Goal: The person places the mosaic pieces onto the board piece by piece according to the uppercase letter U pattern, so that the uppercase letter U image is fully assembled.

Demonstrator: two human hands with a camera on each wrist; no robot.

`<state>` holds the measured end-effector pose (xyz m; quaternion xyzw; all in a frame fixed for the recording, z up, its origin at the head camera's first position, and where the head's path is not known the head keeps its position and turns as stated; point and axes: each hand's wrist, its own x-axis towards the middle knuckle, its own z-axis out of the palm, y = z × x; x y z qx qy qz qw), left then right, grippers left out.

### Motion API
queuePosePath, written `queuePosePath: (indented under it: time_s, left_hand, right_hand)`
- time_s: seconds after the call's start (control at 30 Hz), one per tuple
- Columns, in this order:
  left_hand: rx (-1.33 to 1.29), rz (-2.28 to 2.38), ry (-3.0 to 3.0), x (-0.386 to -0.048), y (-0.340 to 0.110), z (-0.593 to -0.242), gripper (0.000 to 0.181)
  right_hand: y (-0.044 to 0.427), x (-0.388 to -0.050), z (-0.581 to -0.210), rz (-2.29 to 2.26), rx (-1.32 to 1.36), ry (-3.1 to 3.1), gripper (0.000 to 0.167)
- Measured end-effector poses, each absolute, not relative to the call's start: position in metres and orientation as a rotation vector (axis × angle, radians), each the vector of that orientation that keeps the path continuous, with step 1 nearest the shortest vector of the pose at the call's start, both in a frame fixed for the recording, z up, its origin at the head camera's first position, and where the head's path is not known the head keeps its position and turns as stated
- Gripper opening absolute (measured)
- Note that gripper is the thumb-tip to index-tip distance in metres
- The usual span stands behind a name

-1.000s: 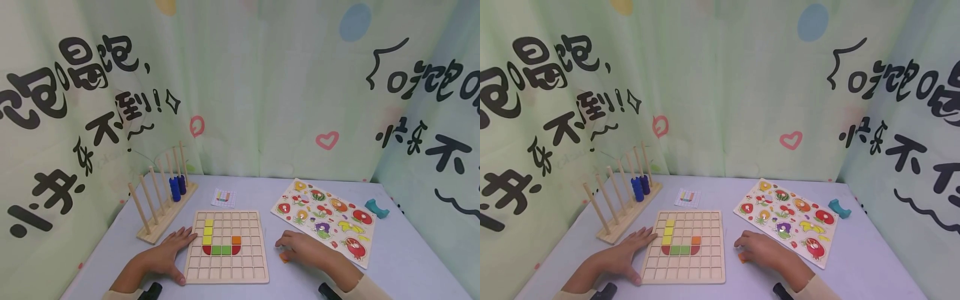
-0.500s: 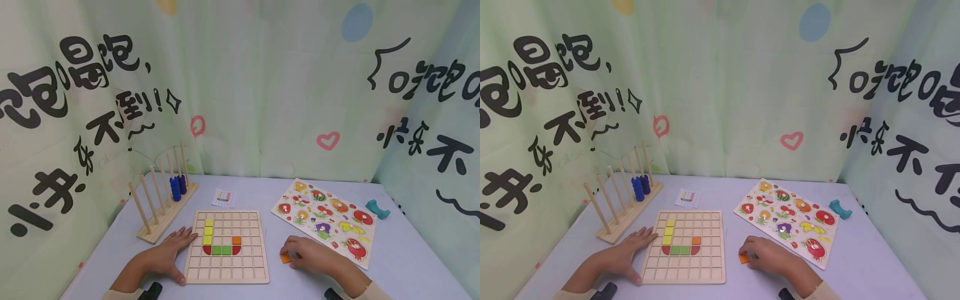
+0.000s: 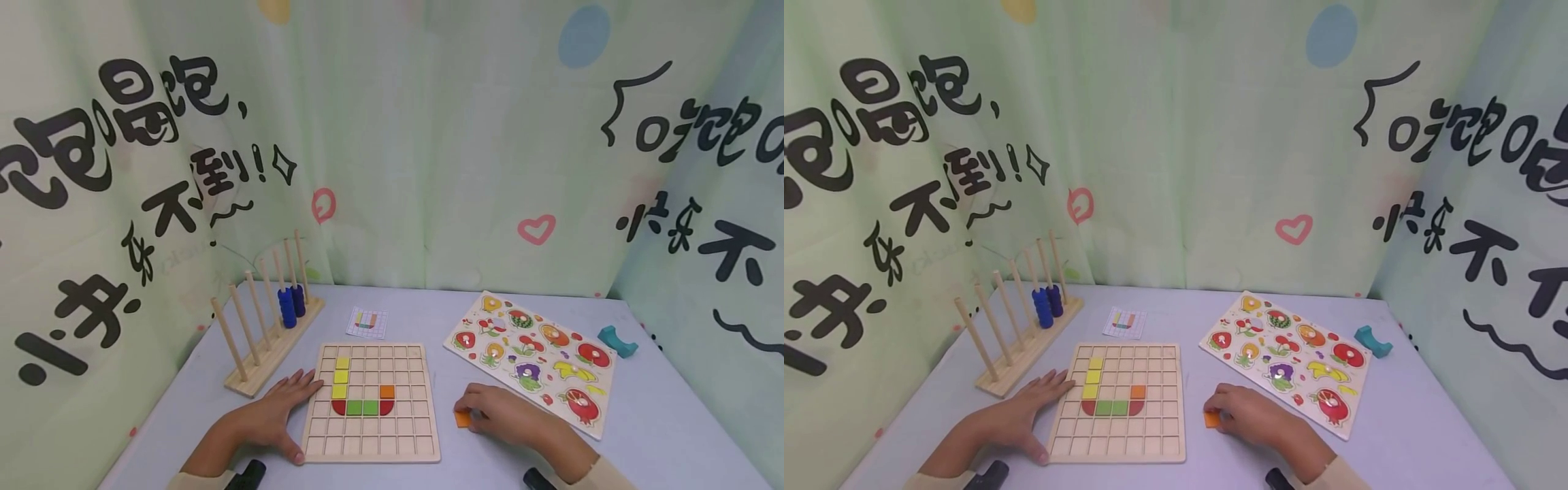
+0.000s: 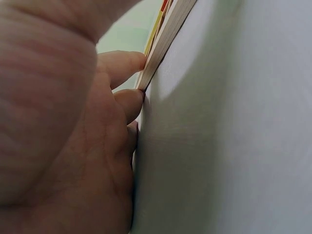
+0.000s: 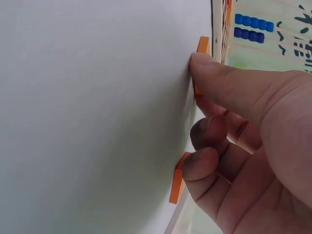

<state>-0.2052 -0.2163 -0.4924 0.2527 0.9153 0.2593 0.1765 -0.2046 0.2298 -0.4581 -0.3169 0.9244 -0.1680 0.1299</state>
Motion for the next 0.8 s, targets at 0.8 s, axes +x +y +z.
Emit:
queuePosePath:
  time_s: [0.8]
  left_hand:
    - [0.692,0.719,2.593,-0.206,-0.214,-0.492,0.126]
  right_hand:
    - [0.195,-0.218,-0.453,-0.512,-1.014,2.745,0.029]
